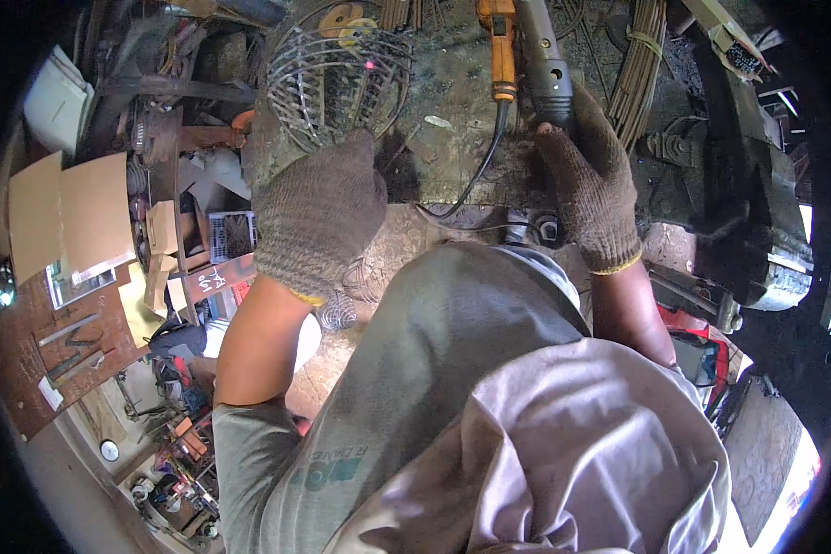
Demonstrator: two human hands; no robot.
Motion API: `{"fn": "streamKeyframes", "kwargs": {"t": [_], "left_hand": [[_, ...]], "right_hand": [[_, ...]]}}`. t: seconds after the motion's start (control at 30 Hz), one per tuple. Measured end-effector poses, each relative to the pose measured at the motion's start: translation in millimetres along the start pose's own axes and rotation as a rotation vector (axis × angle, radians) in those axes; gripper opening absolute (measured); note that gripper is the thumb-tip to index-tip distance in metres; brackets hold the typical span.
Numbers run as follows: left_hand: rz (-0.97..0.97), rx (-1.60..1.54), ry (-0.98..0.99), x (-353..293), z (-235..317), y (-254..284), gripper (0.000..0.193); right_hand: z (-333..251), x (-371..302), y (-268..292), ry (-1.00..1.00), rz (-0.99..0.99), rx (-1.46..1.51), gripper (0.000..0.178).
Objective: The person welds metal rods together to form a circular cage-like frame on a metal table, using a welding torch to join the intersections.
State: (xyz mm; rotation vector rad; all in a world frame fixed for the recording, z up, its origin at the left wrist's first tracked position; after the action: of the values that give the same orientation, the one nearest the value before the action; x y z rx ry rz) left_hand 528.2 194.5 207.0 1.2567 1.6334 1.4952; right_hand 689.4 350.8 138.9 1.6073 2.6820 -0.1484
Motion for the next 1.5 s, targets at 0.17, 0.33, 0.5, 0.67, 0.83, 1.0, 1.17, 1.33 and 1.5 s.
{"fn": "streamKeyframes", "kwargs": {"t": [0.17, 0.33, 0.5, 0.67, 0.83, 1.0, 1.17, 1.33, 1.5], "left_hand": [[-0.061, -0.056, 0.0, -3, 7, 37, 0.03], [-0.085, -0.435, 0.052, -44, -10, 48, 0.036], [-0.092, -1.033, 0.41, -103, -40, 6, 0.04], [-0.007, -1.267, 0.467, -130, -49, -20, 0.037], [0.086, -1.381, 0.428, -159, -82, -44, 0.039], [0.188, -1.373, 0.415, -182, -129, -51, 0.041], [0.212, -1.446, 0.34, -214, -197, -81, 0.042], [0.347, -0.823, 0.018, -242, -256, -94, 0.032], [0.304, -1.186, 0.37, -269, -301, -126, 0.022]], "right_hand": [[-4, 0, 0, -0.019, 0.016, 0.038, 0.048], [1, -3, 6, -0.112, 0.104, 0.062, 0.051], [-3, -15, -6, -0.152, 0.097, 0.067, 0.052], [-22, -45, -48, -0.156, 0.056, 0.202, 0.056], [-43, -101, -134, -0.064, 0.003, 0.316, 0.06], [-41, -153, -239, 0.45, -0.027, -0.042, 0.067], [-44, -196, -332, 0.593, -0.082, -0.177, 0.071], [-46, -222, -401, 0.638, -0.218, -0.186, 0.063], [-57, -248, -435, 0.851, -0.292, -0.166, 0.055]]}}
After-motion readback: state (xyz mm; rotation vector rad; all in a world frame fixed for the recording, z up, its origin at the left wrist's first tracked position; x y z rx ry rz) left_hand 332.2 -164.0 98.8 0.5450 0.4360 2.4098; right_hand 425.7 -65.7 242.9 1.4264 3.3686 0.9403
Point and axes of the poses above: each hand's wrist, its own x-axis towards the middle knuckle, its own y-axis out of the back of the hand, z = x × y, the point moved 9 cm from there along x, towards the middle knuckle, and after that the axes turned 14 degrees about z, right-handed, at the moved point
